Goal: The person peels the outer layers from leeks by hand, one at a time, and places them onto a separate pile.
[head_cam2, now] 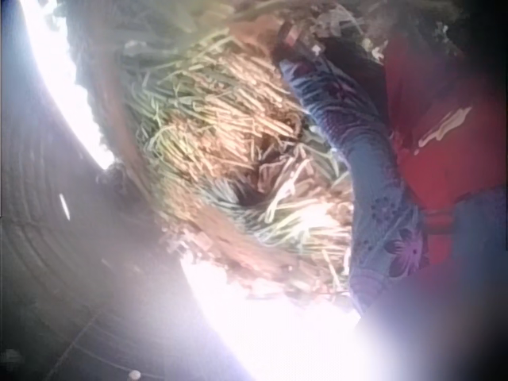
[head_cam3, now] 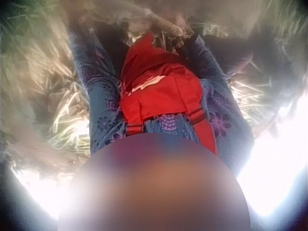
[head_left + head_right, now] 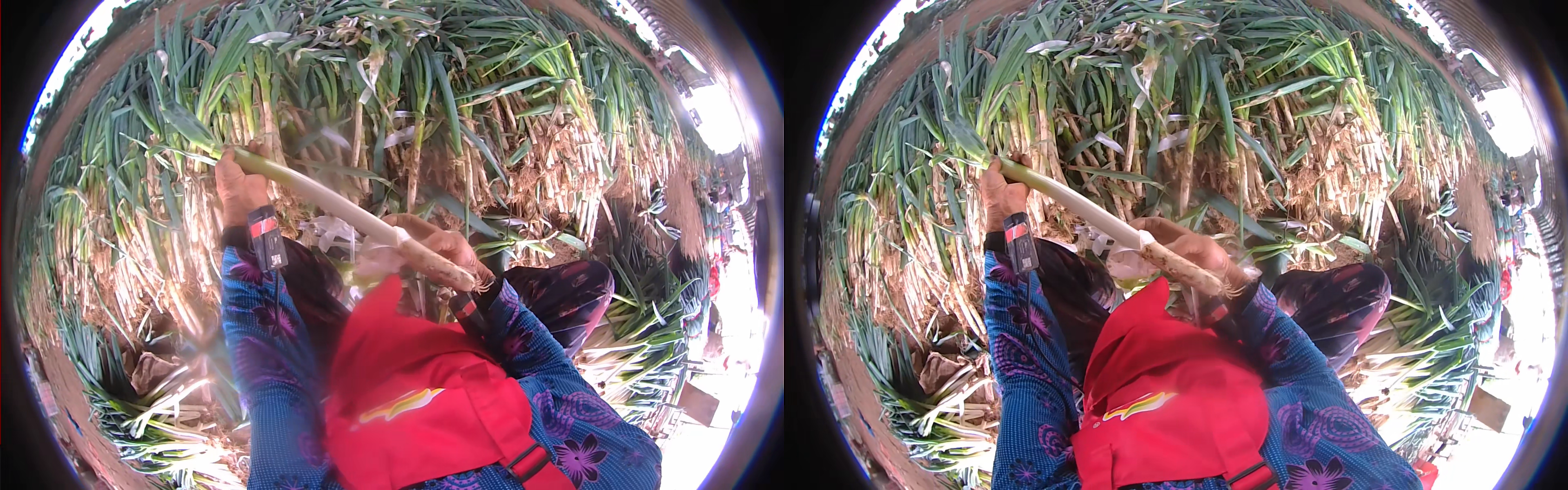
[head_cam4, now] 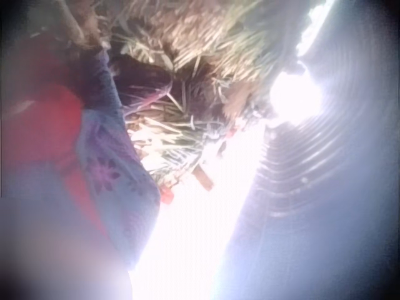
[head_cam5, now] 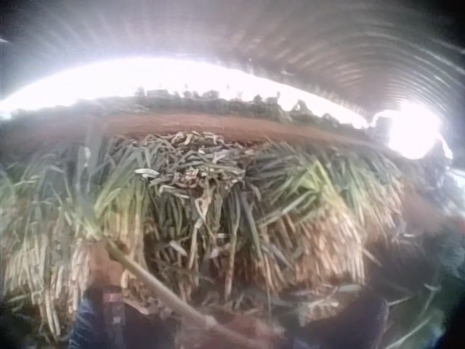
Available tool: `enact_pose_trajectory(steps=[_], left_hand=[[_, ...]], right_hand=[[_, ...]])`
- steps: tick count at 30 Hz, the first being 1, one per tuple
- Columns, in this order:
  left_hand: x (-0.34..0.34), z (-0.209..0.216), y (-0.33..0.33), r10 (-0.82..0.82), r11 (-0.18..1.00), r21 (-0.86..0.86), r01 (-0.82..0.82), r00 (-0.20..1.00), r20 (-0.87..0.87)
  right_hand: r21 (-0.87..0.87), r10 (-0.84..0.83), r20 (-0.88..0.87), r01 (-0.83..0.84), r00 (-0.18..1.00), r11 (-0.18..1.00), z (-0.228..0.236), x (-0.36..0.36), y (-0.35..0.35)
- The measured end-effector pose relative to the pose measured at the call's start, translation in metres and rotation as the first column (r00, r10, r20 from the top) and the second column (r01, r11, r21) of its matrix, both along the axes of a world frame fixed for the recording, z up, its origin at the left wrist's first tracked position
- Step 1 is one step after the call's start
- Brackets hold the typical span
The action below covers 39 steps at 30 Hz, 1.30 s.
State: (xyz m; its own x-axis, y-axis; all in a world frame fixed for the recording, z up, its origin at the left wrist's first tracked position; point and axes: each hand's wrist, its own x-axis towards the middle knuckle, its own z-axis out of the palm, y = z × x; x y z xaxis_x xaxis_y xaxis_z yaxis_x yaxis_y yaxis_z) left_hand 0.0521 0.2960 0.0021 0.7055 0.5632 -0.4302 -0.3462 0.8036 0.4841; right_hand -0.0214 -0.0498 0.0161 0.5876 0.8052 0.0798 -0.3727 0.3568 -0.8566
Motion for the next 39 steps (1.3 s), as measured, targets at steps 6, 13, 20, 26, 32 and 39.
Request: enact_pose_trajectory(steps=[6, 13, 20, 26, 32, 39], left_hand=[[-0.001, -0.006, 0.003, 0.021, 0.998, -0.054, -0.021, 1.0, -0.004], [0.004, 0.003, -0.008, 0.018, 0.991, -0.129, -0.023, 0.999, -0.037], [0.007, -0.009, 0.007, 0.009, 0.992, -0.127, -0.009, 1.0, -0.002], [-0.002, -0.011, 0.014, -0.038, 0.993, -0.109, 0.05, 0.993, 0.112], [0.005, -0.026, 0.052, 0.045, 0.979, -0.199, -0.044, 0.999, -0.001], [-0.001, -0.028, 0.042, 0.039, 0.995, 0.091, -0.038, 0.999, -0.014]], right_hand=[[0.059, 0.039, -0.326, -0.02, 0.945, 0.998, 0.006, -0.006, 0.025], [0.148, 0.077, -0.387, -0.02, 0.919, 0.989, 0.003, -0.006, 0.027], [-0.225, -0.25, -0.179, 0.208, 0.952, 0.952, 0.006, -0.026, 0.001], [-0.35, -0.151, 0.499, 0.358, 0.853, 0.866, 0.034, -0.038, -0.018], [-0.4, -0.266, -0.321, 0.125, 0.909, 0.908, 0.044, -0.07, -0.101], [-0.338, -0.493, -0.252, 0.402, 0.833, 0.851, 0.061, -0.096, -0.156]])
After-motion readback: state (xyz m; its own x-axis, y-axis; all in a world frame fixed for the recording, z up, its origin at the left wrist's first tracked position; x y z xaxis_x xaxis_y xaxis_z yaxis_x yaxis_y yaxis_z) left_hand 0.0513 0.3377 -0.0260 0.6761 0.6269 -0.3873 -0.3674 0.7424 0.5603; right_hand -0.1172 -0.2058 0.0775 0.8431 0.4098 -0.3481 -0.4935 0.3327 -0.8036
